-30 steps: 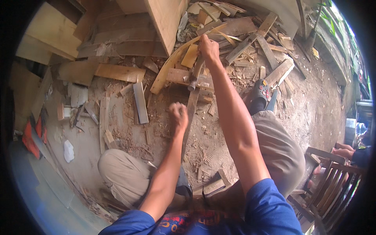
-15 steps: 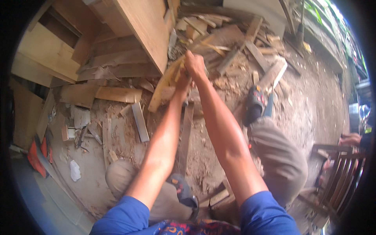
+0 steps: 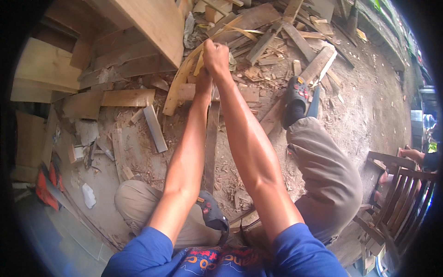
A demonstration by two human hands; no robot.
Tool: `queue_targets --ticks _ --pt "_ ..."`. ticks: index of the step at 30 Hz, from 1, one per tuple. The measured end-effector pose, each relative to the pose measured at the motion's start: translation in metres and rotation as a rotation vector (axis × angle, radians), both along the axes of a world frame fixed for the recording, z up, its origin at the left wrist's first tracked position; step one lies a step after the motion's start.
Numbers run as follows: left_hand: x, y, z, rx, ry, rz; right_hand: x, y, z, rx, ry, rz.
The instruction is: The person sits on the ground and uses a hammer to repeatedly strike and break a long wooden plank into smaller pieces. The person picks up the plank, positions it on the ground, and strikes it until it breaks, then handles the resulting fragments.
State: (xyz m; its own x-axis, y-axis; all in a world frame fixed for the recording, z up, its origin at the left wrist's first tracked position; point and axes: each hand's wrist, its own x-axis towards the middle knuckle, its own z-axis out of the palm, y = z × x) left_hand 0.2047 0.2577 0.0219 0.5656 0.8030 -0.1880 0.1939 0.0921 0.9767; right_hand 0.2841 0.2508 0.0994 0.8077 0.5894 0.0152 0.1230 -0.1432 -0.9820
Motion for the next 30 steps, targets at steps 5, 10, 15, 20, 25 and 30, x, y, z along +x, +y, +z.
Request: queue_targets --ticks 5,10,15,20,25,30 --pt "0.012 -0.005 0.026 -0.267 -0.123 0.185 0.006 0.004 0.018 -0.02 0.13 0.002" --pt "0.001 0.004 0.021 -0.368 -0.213 -0.007 0.015 -0.002 0.022 0.036 0.386 0.196" --pt "-0.001 0.009 0.029 -0.233 -0.075 -0.173 0.019 -0.006 0.021 0.056 0.428 0.171" --pt "0.006 0.007 0.037 -0.19 -0.073 -0.164 0.028 -0.004 0.023 0.013 0.441 0.137" --pt "-0.003 0.002 0.051 -0.183 0.011 -0.181 0.022 -0.004 0.022 -0.054 0.381 0.1" --pt "-0.003 -0.007 0.064 -0.143 -0.143 -0.232 0.031 -0.004 0.013 -0.064 0.397 0.086"
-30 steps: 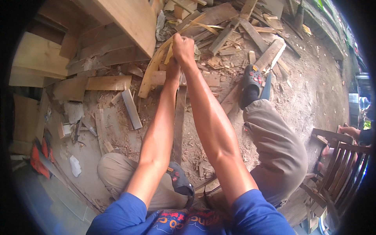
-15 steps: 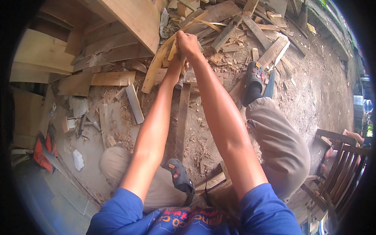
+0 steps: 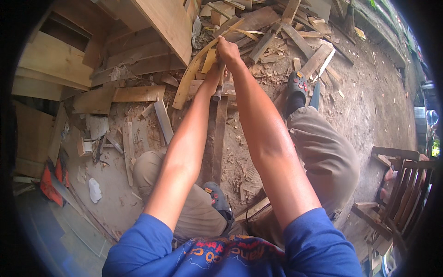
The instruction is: The person sits on the ground and uses a hammer to repeatedly strike and break a long wooden plank into smaller pieces. The person picks up the plank, positions it on the ground, and strikes it until it breaks, then handles the resulting fragments.
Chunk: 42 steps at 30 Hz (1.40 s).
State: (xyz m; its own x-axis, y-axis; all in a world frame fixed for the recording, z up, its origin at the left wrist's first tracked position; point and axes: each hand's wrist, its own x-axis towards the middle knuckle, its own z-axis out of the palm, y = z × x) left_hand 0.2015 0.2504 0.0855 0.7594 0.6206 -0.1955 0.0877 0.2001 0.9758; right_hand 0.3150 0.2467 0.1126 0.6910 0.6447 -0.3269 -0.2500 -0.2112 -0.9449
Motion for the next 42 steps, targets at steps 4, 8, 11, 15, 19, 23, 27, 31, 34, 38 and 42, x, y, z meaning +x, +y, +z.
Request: queue_targets --ticks 4,8,11,15,19,23,27,31,34,38,42 --pt "-0.004 0.004 -0.006 -0.089 0.049 0.041 -0.008 0.001 0.006 -0.049 -0.041 0.013" --pt "-0.009 0.006 -0.004 -0.052 0.128 0.037 -0.018 0.002 0.017 -0.073 -0.038 -0.011" --pt "-0.031 0.003 -0.002 0.06 0.124 0.076 -0.024 -0.005 0.023 -0.084 -0.069 -0.044" --pt "-0.097 -0.028 -0.099 0.398 0.292 0.678 -0.025 0.002 0.03 -0.14 -0.125 -0.053" --pt "-0.133 -0.094 -0.148 0.509 0.489 0.395 -0.027 -0.003 0.027 -0.063 -0.079 -0.067" --pt "-0.132 -0.151 -0.16 0.549 0.782 0.304 -0.014 0.004 0.019 -0.118 -0.1 -0.03" --pt "-0.13 -0.15 -0.15 0.626 0.791 0.34 -0.013 0.008 0.011 -0.121 -0.099 -0.05" --pt "-0.128 -0.151 -0.144 0.677 0.811 0.369 -0.016 0.001 0.014 -0.144 -0.172 -0.027" --pt "-0.129 -0.146 -0.141 0.657 0.847 0.372 -0.039 -0.004 0.041 -0.223 -0.213 -0.03" --pt "-0.126 -0.146 -0.138 0.575 0.88 0.289 -0.04 -0.009 0.04 -0.078 -0.118 -0.157" --pt "-0.123 -0.145 -0.143 0.539 0.857 0.288 -0.037 -0.009 0.039 -0.068 -0.088 -0.155"
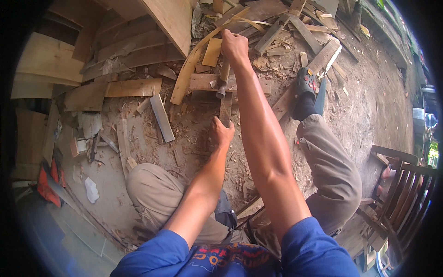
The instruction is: The person sits on the ground and uses a hammer to repeatedly strike and break a long wooden plank into smaller pieces. The person picks up the plank, positions it on the ground, and strikes it until it breaks, then handles the resulting fragments.
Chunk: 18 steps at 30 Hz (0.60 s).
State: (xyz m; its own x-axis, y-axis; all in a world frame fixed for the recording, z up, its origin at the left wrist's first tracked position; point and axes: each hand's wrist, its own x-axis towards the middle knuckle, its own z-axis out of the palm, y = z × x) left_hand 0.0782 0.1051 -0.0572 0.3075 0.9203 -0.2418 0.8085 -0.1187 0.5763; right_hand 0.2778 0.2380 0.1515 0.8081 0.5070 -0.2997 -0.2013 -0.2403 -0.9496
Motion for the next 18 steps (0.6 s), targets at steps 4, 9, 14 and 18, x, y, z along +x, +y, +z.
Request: queue_targets --ticks 4,9,14,18 --pt "-0.001 0.0 0.002 0.021 0.014 -0.002 -0.003 0.0 0.003 -0.012 -0.012 -0.011" --pt "-0.002 0.0 0.006 0.065 0.067 -0.001 -0.003 0.002 -0.005 0.015 0.039 -0.003" --pt "-0.003 0.0 0.011 0.044 0.072 -0.027 0.014 0.004 -0.028 0.077 0.11 0.097" --pt "-0.007 -0.006 0.001 0.074 0.054 -0.005 0.02 0.002 -0.019 0.18 0.267 0.269"
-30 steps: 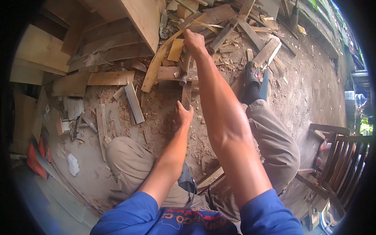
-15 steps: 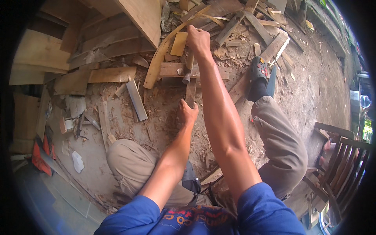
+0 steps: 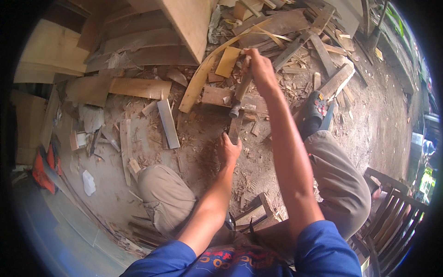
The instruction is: The person sits on the ground and uses a hammer to repeatedly strike and break a long wooden plank into smaller pieces. The person picks up the plank, positions it on the ground, and strikes it until it breaks, then handles the resulting fragments.
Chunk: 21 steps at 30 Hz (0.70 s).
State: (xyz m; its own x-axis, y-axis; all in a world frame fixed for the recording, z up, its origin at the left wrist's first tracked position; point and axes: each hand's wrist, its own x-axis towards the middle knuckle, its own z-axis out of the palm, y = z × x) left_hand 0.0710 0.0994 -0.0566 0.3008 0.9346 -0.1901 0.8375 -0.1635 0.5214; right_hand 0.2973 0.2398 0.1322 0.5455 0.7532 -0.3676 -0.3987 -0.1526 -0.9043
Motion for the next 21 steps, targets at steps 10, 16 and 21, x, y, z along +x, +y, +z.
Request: queue_targets --ticks 10,16,21 --pt "0.002 0.006 0.007 -0.028 -0.182 0.054 0.036 0.022 -0.003 0.375 0.381 0.62" --pt "-0.017 -0.015 0.01 -0.122 -0.157 0.187 0.025 0.013 0.0 0.255 0.248 0.205" --pt "-0.021 0.01 -0.019 -0.312 -0.064 0.398 0.012 0.025 0.003 0.233 0.218 0.143"
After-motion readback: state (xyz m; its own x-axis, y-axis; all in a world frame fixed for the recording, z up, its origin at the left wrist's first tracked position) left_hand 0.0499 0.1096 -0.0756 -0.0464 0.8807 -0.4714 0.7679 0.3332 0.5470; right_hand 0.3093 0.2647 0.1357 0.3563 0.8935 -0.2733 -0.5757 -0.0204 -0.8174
